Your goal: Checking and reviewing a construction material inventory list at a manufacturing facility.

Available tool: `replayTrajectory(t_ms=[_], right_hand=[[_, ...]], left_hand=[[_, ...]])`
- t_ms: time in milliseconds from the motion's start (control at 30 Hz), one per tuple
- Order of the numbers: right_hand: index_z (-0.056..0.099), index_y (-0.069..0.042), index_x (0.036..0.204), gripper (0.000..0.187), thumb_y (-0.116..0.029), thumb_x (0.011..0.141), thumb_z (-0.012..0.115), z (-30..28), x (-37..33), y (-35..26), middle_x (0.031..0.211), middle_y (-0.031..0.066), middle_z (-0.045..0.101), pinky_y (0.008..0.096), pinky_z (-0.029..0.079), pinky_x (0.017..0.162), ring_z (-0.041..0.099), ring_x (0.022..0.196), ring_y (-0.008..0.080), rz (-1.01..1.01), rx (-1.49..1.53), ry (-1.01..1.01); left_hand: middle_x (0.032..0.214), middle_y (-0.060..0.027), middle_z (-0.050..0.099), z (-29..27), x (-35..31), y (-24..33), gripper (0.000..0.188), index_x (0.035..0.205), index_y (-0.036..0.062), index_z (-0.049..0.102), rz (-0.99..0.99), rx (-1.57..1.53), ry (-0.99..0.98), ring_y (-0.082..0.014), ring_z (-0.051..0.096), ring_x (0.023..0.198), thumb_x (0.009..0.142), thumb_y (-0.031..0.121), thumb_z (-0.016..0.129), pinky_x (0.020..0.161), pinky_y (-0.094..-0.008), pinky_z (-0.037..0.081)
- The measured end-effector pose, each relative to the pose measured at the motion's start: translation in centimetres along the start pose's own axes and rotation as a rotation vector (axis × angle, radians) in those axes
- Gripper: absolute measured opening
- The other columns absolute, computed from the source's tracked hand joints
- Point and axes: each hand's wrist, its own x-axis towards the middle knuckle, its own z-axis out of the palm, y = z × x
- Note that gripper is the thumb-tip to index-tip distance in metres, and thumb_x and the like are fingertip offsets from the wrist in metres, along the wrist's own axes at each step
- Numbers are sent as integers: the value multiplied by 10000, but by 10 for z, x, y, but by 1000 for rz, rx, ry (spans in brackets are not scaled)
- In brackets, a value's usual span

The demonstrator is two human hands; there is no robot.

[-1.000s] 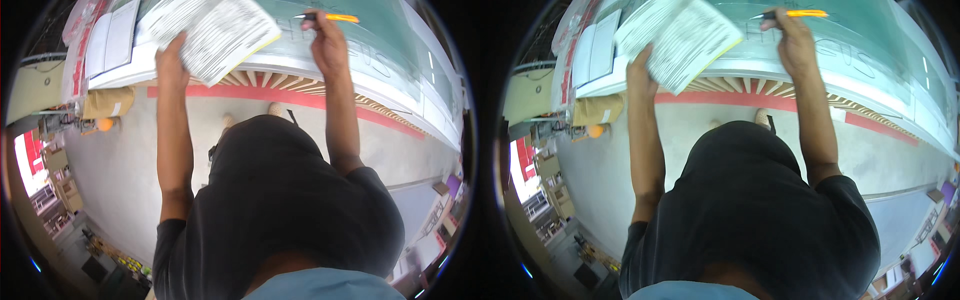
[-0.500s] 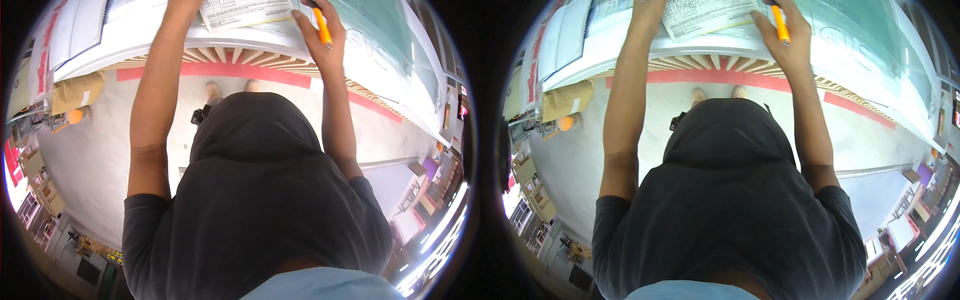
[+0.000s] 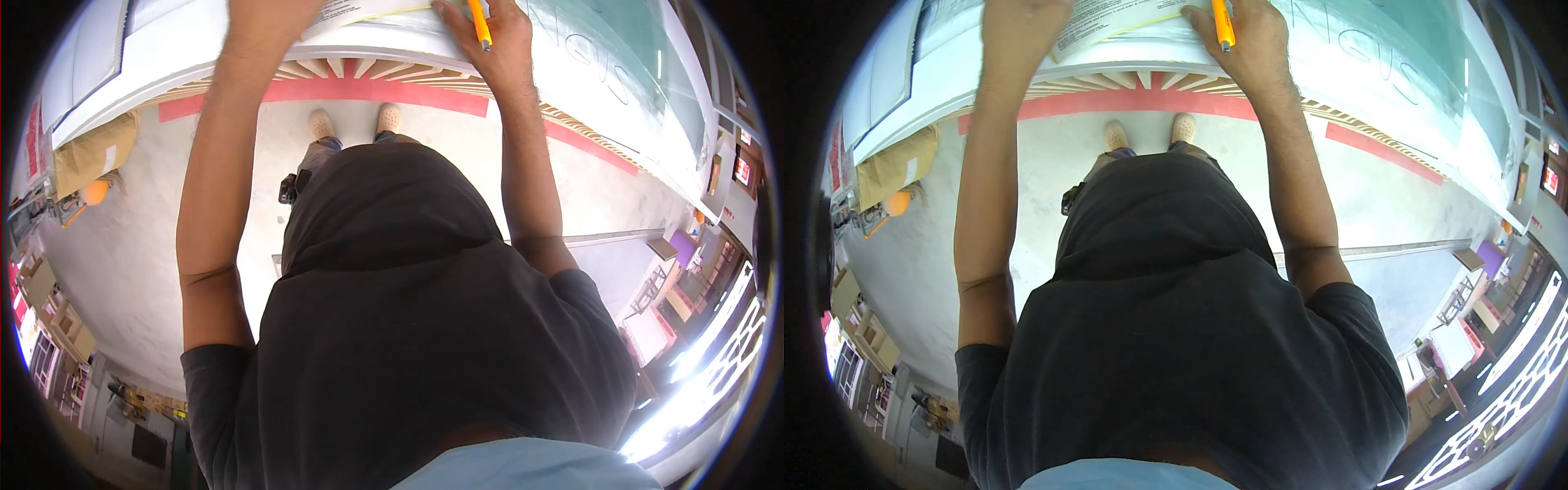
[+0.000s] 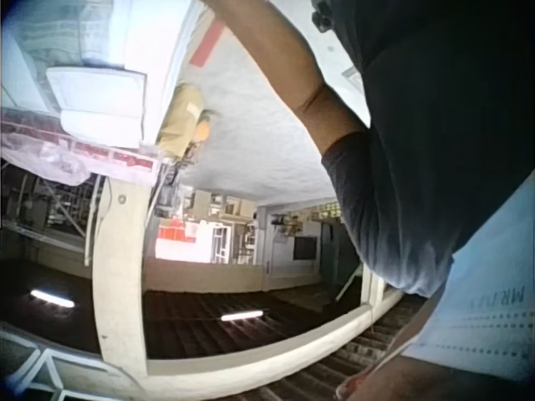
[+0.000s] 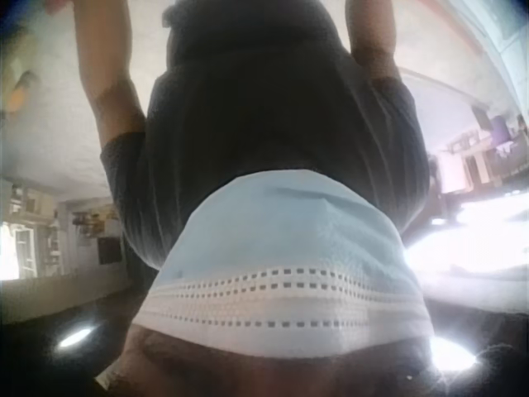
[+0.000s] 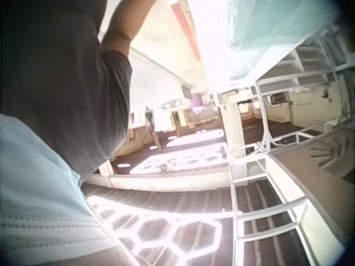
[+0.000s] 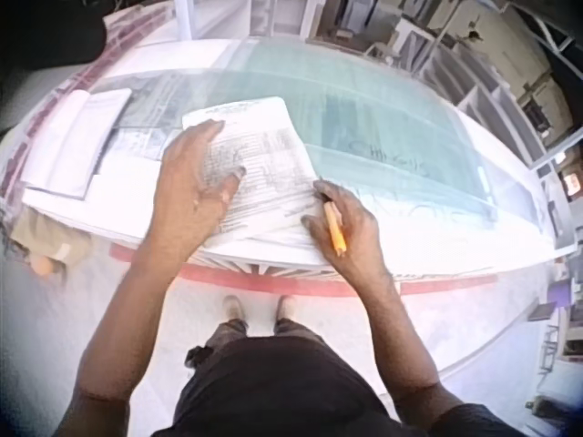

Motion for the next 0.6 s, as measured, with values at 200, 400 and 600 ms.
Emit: replayTrajectory(t_ms=[200, 400, 600], right_hand=[[578, 8, 1213, 425, -54, 812, 705, 3, 14, 52, 1128, 199, 636, 368, 502, 897, 641, 1021, 327, 11, 64, -25], [663, 28, 999, 172, -85, 885, 602, -9, 32, 118, 860, 72, 658, 266, 484, 721, 593, 766, 125, 454, 487, 90], [620, -21, 852, 50, -64, 875, 607, 7, 56, 107, 753, 2, 590, 232, 421, 656, 524, 695, 72, 418, 645, -56]], left_hand=[[1384, -216, 490, 74, -22, -7, 503, 1219, 41, 623, 184, 294, -319, -442, 382, 1323, 800, 300, 725, 1107, -561, 274], [1376, -213, 496, 133, -2, -3, 516, 1206, 44, 633, 152, 235, -303, -433, 391, 1319, 778, 312, 738, 1105, -568, 269], [1366, -206, 507, 138, 2, -7, 525, 1191, 44, 634, 153, 202, -272, -430, 405, 1303, 740, 281, 759, 1097, -554, 281]])
